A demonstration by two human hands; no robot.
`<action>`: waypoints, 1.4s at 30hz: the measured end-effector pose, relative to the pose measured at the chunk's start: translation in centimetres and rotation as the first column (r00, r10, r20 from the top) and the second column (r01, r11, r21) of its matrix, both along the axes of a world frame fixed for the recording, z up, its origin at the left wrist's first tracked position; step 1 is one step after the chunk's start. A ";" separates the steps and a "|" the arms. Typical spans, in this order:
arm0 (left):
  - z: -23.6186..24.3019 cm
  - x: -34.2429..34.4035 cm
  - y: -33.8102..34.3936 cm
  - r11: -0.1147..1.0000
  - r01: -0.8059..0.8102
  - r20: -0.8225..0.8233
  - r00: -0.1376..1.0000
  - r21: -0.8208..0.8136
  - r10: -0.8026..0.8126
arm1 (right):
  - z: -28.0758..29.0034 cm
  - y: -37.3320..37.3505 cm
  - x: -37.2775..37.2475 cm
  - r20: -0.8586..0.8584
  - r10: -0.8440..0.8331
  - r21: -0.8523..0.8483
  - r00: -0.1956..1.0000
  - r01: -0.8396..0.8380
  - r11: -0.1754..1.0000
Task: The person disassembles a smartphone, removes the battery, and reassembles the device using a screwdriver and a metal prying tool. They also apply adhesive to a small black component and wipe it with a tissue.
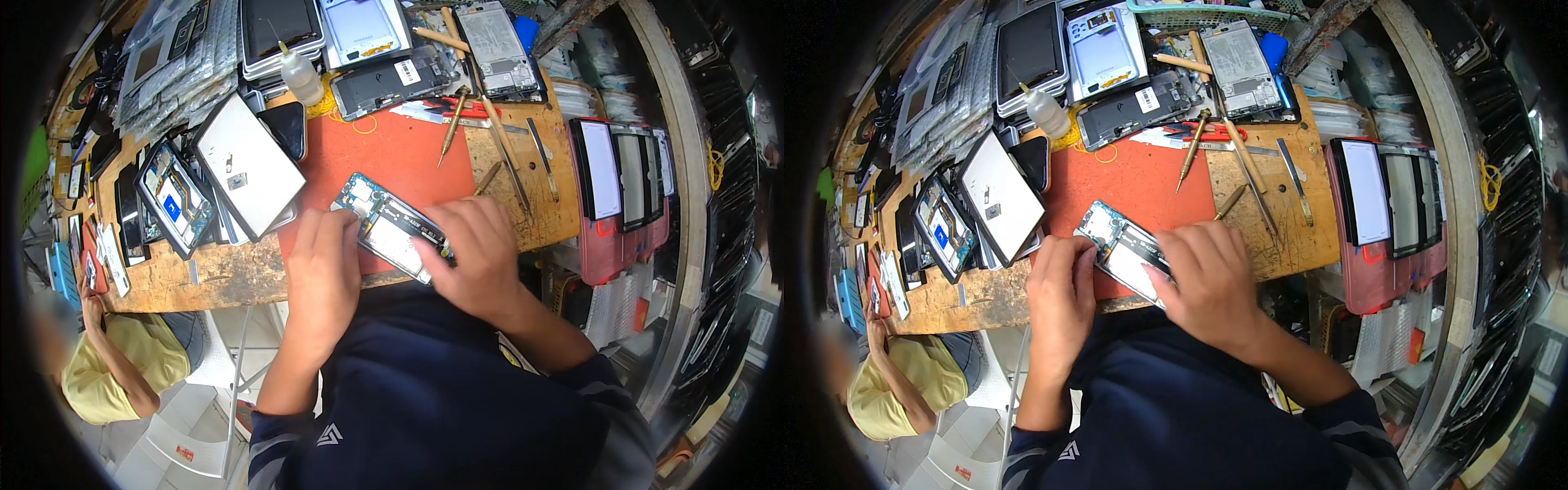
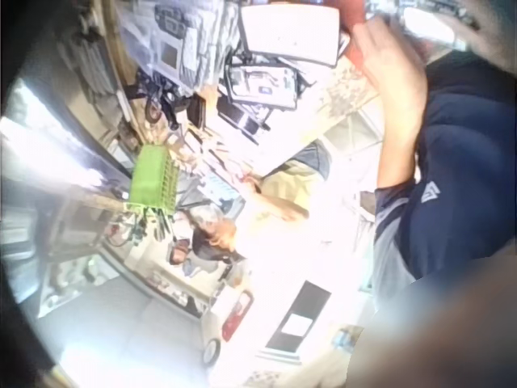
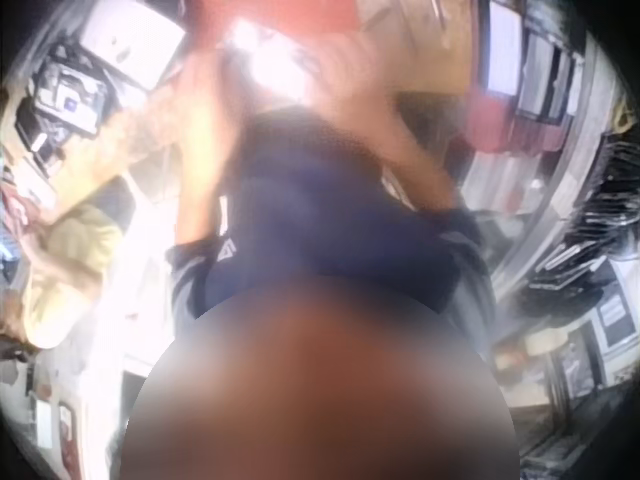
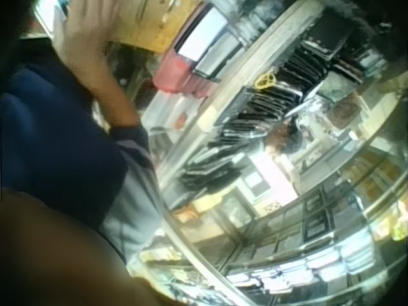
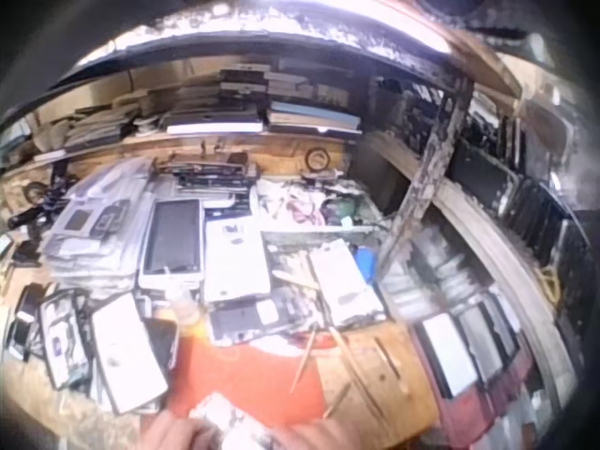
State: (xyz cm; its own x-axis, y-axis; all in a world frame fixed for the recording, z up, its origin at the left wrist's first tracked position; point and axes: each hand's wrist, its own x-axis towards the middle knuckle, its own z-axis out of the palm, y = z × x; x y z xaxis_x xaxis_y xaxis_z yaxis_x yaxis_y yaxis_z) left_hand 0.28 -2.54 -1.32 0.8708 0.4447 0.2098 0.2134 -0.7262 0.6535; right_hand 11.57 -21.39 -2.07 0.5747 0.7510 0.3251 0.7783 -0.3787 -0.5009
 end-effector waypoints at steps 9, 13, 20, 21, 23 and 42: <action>2.0 1.2 2.1 0.892 0.386 -0.300 0.902 0.236 -0.311 | -0.5 -3.2 -1.6 -0.050 0.001 -0.025 0.999 -0.002 1.000; 2.8 2.2 2.9 0.795 0.541 -0.407 0.814 0.275 -0.413 | -1.7 -3.5 -0.9 -0.063 0.033 0.033 0.998 -0.031 0.999; 2.5 3.8 4.0 0.862 0.504 -0.415 0.797 0.058 -0.438 | -1.6 -3.7 1.5 -0.071 0.102 0.064 0.992 -0.098 0.993; 2.4 3.9 4.1 0.864 0.500 -0.427 0.794 0.054 -0.433 | -1.5 -3.7 1.9 -0.059 0.123 0.074 0.991 -0.119 0.990; 2.5 3.9 4.3 0.870 0.493 -0.442 0.787 0.032 -0.430 | -1.5 -3.6 2.9 -0.073 0.158 0.076 0.985 -0.153 0.985; 3.4 6.7 3.9 0.784 0.597 -0.501 0.738 0.171 -0.453 | -2.6 -5.2 0.2 -0.016 0.071 0.074 0.997 -0.070 0.995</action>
